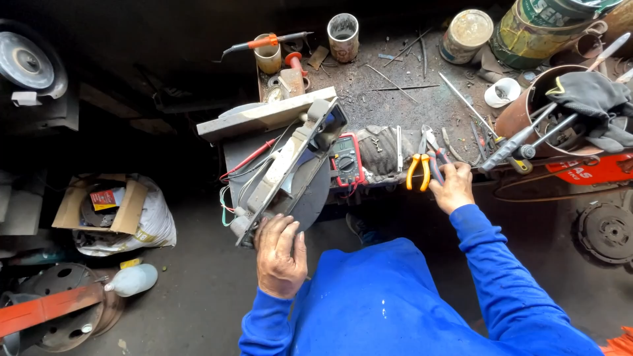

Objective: Repairing the wiring of a vehicle light assembly by stripping and connecting wires

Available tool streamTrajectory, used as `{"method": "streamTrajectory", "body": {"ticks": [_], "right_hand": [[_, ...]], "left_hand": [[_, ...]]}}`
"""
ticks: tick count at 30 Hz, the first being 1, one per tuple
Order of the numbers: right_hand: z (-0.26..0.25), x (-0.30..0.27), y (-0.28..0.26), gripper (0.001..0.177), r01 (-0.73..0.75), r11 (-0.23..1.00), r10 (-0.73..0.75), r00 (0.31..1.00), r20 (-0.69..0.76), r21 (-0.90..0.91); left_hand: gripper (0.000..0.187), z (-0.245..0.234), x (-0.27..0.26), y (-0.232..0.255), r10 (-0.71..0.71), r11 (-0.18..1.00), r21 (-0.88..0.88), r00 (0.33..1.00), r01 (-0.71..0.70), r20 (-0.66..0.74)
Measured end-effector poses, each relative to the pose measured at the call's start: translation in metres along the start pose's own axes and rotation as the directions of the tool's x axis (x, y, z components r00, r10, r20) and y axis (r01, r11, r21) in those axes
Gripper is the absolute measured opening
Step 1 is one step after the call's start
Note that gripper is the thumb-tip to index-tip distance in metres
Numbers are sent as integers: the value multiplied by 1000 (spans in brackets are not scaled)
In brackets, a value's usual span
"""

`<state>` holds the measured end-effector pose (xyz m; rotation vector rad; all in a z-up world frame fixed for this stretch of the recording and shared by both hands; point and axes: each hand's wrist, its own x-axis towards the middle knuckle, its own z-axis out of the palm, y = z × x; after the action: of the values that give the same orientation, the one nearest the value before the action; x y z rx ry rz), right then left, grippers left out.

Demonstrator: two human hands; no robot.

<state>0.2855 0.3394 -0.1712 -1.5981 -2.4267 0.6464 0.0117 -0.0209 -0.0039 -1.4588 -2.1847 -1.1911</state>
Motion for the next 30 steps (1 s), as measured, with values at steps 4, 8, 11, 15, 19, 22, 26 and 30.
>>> {"method": "streamTrajectory", "body": {"ticks": [4,8,11,15,19,22,26,30], "right_hand": [[10,2,7,49,-66,989,73,996,-43,133],[18,2,4,48,-177,954,203,975,-89,243],[23,1,5,46,-139,945,192,969,-157,297],[19,-19,7,40,-94,946,147,977,-155,310],[26,-73,-26,38,118,853,14,968,-249,509],[17,-107,-70,36,121,489,67,982,-176,864],[5,-126,-101,28,125,351,-119,989,-88,928],[-31,-132,-151,10,346,489,-456,884,-104,801]], "left_hand": [[16,3,-2,-2,-4,1000,-5,1000,4,12],[15,6,-5,-4,-10,1000,-1,1000,10,29],[15,7,0,0,0,1000,1,1000,0,6],[18,7,6,2,36,998,62,989,-27,-143],[20,-1,4,17,-48,999,11,971,52,-234],[18,-7,-10,25,-79,996,8,953,85,-292],[22,-2,-28,31,-575,792,-276,817,544,-40],[43,16,-29,30,-805,463,-394,563,794,188]]}}
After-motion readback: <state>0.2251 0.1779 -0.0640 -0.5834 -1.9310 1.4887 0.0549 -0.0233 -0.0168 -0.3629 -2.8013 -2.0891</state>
